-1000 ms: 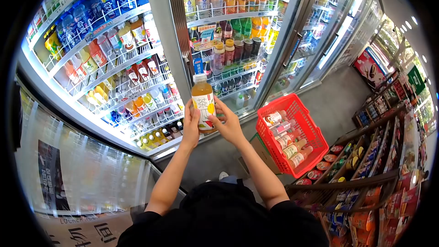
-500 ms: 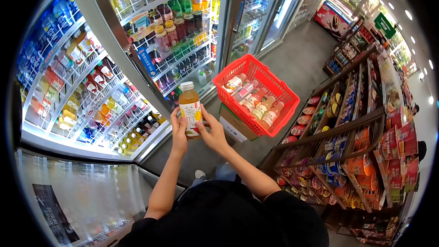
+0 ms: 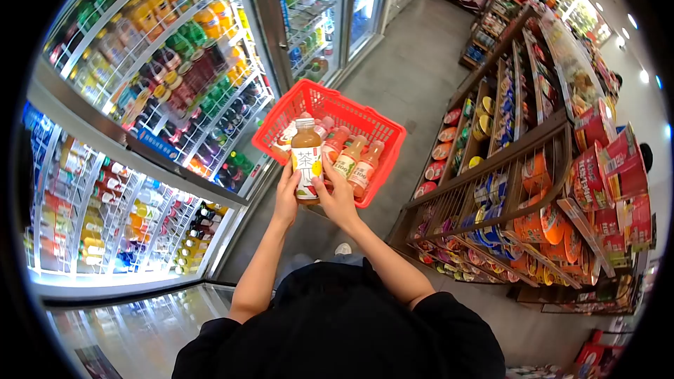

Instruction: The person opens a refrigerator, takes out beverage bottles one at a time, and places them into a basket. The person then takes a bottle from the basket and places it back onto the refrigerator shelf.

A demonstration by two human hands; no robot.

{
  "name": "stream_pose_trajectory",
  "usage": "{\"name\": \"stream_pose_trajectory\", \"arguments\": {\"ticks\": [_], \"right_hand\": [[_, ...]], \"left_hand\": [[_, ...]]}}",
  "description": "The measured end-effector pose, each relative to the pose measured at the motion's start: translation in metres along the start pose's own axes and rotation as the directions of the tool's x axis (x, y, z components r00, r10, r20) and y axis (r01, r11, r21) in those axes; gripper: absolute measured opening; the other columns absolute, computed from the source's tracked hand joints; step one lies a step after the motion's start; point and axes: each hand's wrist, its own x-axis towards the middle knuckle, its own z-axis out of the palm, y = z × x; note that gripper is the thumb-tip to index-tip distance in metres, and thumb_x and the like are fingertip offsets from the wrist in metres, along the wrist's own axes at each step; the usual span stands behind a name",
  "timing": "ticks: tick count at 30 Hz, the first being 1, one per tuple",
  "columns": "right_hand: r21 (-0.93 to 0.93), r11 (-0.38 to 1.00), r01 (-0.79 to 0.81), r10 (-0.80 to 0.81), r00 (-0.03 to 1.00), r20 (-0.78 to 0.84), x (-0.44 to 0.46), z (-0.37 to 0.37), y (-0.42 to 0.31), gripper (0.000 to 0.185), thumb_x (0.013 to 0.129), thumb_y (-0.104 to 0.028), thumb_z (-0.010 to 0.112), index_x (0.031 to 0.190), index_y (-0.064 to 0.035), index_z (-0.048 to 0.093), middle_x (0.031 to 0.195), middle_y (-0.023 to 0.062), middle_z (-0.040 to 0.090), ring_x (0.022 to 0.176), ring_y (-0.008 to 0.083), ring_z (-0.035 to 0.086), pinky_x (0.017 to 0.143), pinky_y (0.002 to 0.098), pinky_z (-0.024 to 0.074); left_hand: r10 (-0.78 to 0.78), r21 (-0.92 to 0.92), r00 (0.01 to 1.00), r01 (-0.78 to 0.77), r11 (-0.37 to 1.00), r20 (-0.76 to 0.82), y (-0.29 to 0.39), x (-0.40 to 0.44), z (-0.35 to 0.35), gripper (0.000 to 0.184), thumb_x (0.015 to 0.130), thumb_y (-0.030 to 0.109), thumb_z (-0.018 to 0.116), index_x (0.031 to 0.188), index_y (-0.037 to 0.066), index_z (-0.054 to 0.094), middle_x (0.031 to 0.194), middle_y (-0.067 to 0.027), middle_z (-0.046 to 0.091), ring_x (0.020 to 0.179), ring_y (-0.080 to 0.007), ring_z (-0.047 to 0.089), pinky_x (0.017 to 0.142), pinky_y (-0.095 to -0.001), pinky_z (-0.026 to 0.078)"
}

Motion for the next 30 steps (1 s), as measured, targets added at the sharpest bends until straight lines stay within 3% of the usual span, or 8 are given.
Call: {"name": "stream_pose_trajectory", "arguments": {"ticks": [5,8,12,15,21,25,27,30], "right_hand": [[-0.067,0.973,-0.222,0.213,0.970,-0.121,0.005,-0.042,0.008,0.058,0.096,-0.019,0.060,0.147,0.0003,0.037,0.111,0.0206,0.067,0.098,0.0208,0.067,0.087,0.0327,0.0532],[-0.129,0.965,-0.227,0.195,0.954,-0.227,0.010,-0.053,0.044,0.057,0.095,-0.020,0.061,0.144,0.0003,0.041,0.109,0.0233,0.067,0.097,0.0295,0.067,0.087,0.0355,0.0522],[-0.323,0.919,-0.227,0.116,0.937,-0.329,0.019,-0.062,0.061,0.055,0.092,-0.017,0.062,0.141,0.0026,0.045,0.116,0.0270,0.058,0.105,0.0375,0.061,0.093,0.0400,0.0480],[-0.460,0.839,-0.289,0.134,0.931,-0.341,0.026,-0.067,0.072,0.053,0.094,-0.015,0.060,0.141,0.0032,0.044,0.110,0.0241,0.059,0.102,0.0301,0.064,0.085,0.0369,0.0510],[-0.565,0.734,-0.377,0.213,0.918,-0.335,0.040,-0.066,0.092,0.060,0.090,-0.008,0.057,0.139,0.0159,0.032,0.113,0.0320,0.057,0.104,0.0444,0.058,0.089,0.0461,0.0476],[-0.416,0.795,-0.442,0.294,0.880,-0.374,0.043,-0.057,0.100,0.063,0.089,-0.008,0.057,0.139,0.0180,0.029,0.123,0.0376,0.050,0.112,0.0500,0.052,0.097,0.0501,0.0442],[-0.519,0.770,-0.372,0.168,0.902,-0.398,0.041,-0.050,0.116,0.064,0.089,-0.007,0.057,0.139,0.0183,0.028,0.129,0.0399,0.045,0.119,0.0530,0.048,0.101,0.0511,0.0419],[-0.579,0.701,-0.416,0.197,0.894,-0.403,0.038,-0.043,0.116,0.067,0.090,-0.009,0.057,0.141,0.0184,0.024,0.135,0.0421,0.038,0.131,0.0496,0.040,0.109,0.0462,0.0367]], "left_hand": [[-0.074,0.265,0.993,0.049,0.963,0.087,-0.035,0.034,0.021,0.049,0.103,0.027,0.047,0.144,0.002,0.042,0.129,-0.0122,0.059,0.117,-0.0165,0.054,0.099,-0.0306,0.042],[-0.200,0.479,0.969,0.109,0.871,0.143,-0.056,0.059,0.019,0.047,0.103,0.029,0.048,0.140,-0.001,0.046,0.124,-0.0110,0.061,0.108,-0.0135,0.057,0.093,-0.0272,0.045],[-0.205,0.541,0.939,0.024,0.841,0.276,-0.083,0.088,0.017,0.044,0.104,0.029,0.047,0.138,0.002,0.050,0.119,-0.0100,0.065,0.104,-0.0126,0.059,0.092,-0.0279,0.046],[-0.297,0.651,0.909,0.038,0.758,0.293,-0.106,0.109,0.010,0.041,0.104,0.029,0.046,0.135,0.003,0.052,0.116,-0.0097,0.066,0.103,-0.0123,0.060,0.091,-0.0281,0.047],[-0.263,0.722,0.873,-0.134,0.679,0.410,-0.131,0.143,0.008,0.030,0.100,0.025,0.053,0.101,-0.003,0.062,0.081,-0.0107,0.062,0.077,-0.0195,0.061,0.072,-0.0321,0.049],[-0.250,0.715,0.845,-0.204,0.668,0.474,-0.142,0.151,0.008,0.031,0.099,0.025,0.054,0.101,-0.005,0.062,0.082,-0.0150,0.064,0.079,-0.0199,0.061,0.072,-0.0342,0.047],[-0.376,0.739,0.833,-0.057,0.671,0.406,-0.147,0.149,0.010,0.031,0.099,0.025,0.054,0.101,-0.005,0.062,0.086,-0.0153,0.065,0.081,-0.0205,0.061,0.074,-0.0353,0.048],[-0.401,0.765,0.833,-0.042,0.643,0.382,-0.148,0.150,0.008,0.031,0.099,0.026,0.053,0.105,-0.004,0.062,0.090,-0.0169,0.067,0.084,-0.0222,0.063,0.076,-0.0356,0.048]]}}
